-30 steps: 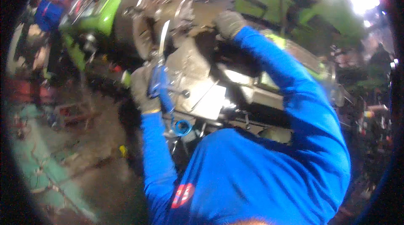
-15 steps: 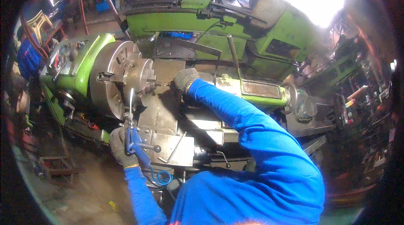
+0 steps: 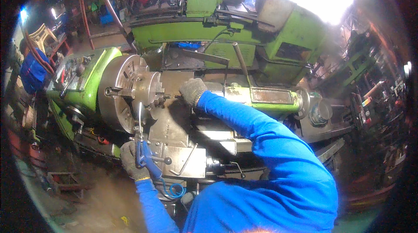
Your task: The person operates a metal lathe, using a pneumatic tool to adjust the chuck and workpiece. They repeatedly engage the tool and manipulate the machine's controls while the workpiece rotates.
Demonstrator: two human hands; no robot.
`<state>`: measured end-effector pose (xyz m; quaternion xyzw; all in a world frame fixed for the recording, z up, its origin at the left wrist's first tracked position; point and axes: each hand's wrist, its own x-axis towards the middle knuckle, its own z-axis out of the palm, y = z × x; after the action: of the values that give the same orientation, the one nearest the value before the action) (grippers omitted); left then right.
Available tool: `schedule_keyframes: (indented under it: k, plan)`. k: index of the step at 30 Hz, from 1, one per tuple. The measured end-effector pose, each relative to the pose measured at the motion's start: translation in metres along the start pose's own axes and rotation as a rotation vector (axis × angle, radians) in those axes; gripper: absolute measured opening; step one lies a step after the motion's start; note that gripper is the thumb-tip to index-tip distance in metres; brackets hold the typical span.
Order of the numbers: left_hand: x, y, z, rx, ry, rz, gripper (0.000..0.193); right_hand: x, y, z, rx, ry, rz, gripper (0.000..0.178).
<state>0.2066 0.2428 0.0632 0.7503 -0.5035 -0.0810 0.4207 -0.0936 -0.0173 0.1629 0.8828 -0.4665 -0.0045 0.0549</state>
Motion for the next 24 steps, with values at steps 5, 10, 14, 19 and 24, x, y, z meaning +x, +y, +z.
schedule_keyframes:
  k: [5, 10, 14, 19, 24]
  plan:
    - [-0.002, -0.012, 0.002, -0.175, 0.065, -0.01, 0.033, 0.004, -0.007, -0.018, 0.011, -0.126, 0.028, 0.02]
    - [-0.009, 0.037, -0.009, -0.079, 0.1, 0.01, 0.033, -0.002, 0.001, 0.0, -0.001, -0.055, -0.009, 0.021]
    - [0.004, 0.026, -0.012, 0.183, -0.014, 0.04, 0.032, 0.005, 0.003, -0.007, 0.018, -0.127, 0.02, 0.022]
    - [0.015, -0.028, 0.007, 0.257, -0.079, 0.056, 0.036, 0.003, -0.003, -0.006, 0.005, -0.029, 0.021, 0.023]
    - [0.007, 0.022, -0.009, 0.227, -0.072, 0.093, 0.037, 0.006, 0.004, 0.0, -0.008, -0.15, 0.064, 0.023]
